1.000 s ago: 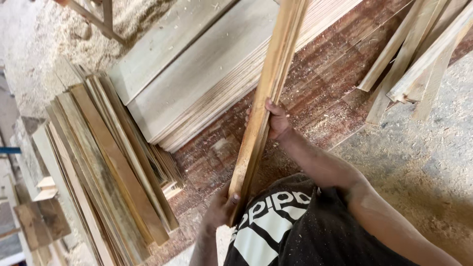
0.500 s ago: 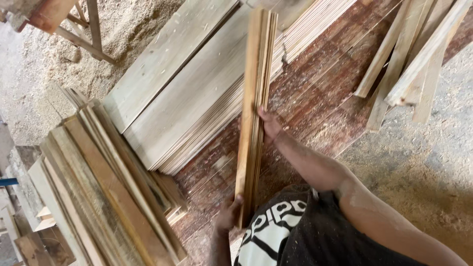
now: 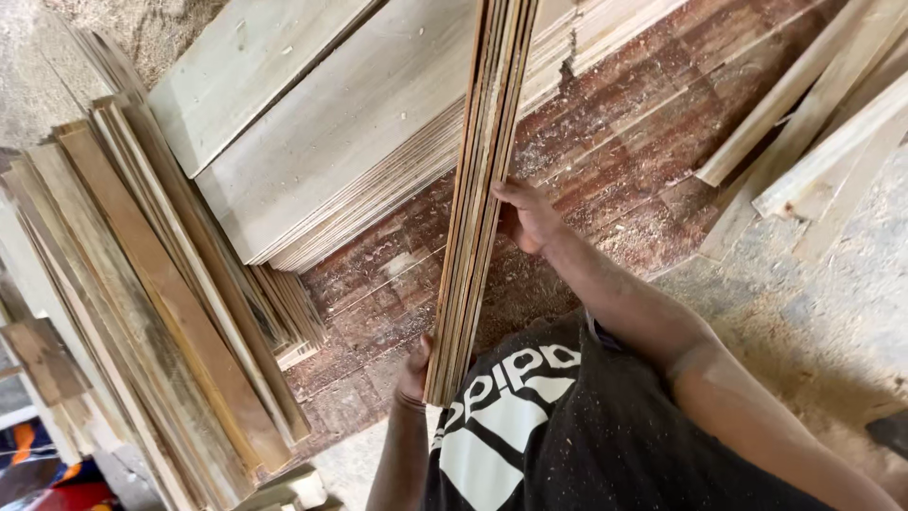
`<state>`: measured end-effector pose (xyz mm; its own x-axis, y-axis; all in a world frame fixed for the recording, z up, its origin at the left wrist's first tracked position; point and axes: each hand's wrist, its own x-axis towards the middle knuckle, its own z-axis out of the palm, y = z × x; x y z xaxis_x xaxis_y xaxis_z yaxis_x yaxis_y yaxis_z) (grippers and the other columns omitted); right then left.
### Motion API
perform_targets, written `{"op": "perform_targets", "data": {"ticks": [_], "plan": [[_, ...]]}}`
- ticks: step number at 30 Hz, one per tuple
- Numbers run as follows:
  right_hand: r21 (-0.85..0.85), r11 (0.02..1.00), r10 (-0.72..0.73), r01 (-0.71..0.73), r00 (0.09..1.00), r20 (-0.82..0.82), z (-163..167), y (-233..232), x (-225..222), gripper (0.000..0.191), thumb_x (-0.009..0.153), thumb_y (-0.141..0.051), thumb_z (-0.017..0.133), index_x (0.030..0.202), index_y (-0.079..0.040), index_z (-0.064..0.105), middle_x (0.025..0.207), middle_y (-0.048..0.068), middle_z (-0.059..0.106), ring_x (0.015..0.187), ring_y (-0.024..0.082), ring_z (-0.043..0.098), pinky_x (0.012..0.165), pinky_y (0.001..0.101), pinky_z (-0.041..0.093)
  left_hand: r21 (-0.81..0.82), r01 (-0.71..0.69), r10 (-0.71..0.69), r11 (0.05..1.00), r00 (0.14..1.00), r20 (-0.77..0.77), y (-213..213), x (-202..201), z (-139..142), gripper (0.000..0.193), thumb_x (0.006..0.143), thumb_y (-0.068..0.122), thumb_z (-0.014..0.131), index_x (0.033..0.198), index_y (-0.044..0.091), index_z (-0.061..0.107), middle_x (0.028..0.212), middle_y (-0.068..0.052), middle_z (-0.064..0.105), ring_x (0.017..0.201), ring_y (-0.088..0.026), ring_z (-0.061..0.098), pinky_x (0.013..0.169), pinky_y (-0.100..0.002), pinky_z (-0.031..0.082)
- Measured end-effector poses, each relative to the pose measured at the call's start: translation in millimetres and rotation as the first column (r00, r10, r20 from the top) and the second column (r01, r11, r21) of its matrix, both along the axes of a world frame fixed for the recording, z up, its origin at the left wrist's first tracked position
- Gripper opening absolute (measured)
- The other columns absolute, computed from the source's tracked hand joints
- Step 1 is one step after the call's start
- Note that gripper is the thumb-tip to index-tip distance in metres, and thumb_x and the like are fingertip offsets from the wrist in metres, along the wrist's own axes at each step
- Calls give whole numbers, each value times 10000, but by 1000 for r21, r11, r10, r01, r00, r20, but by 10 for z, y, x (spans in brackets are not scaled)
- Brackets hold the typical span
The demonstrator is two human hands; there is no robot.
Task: The person uses a table saw to cut multiple thin wooden strips into shorter pieces. They feed each strip through the saw blade, remove the cut-off piece, and stack the finished pieces on the floor.
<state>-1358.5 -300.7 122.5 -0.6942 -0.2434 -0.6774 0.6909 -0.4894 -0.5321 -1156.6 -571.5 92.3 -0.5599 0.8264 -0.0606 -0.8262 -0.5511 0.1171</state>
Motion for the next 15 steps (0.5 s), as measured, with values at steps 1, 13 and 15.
{"op": "perform_targets", "data": {"ticks": [1, 13, 15], "plan": [[-70, 997, -21, 14, 996, -91, -63, 31, 38, 1043, 784, -461, 826, 1587, -49, 303, 1495, 133, 498, 1434, 383, 438, 1142, 628, 437, -12, -26, 26, 1000, 1000, 17, 10, -24, -6, 618, 957, 466, 677, 1340, -13, 600, 1127, -196, 746, 876, -207, 777, 637, -286, 660], [108, 994, 4, 12, 990, -142, -279, 52, 202, 549, 753, -294, 900, 1188, -28, 697, 846, 33, 688, 730, 191, 696, 650, 402, 651, -51, -38, 32, 998, 993, -110, -104, -114, 19, 648, 1019, 516, 614, 1379, -22, 599, 1104, -202, 758, 878, -201, 785, 684, -305, 659], [105, 994, -18, 30, 993, -113, -261, 24, 196, 533, 747, -276, 892, 1190, -56, 694, 867, 27, 686, 758, 199, 696, 668, 409, 662, -95, -35, 24, 995, 994, -110, -132, -119, 17, 688, 998, 540, 624, 1381, -30, 596, 1136, -192, 751, 899, -195, 782, 707, -301, 655]]}}
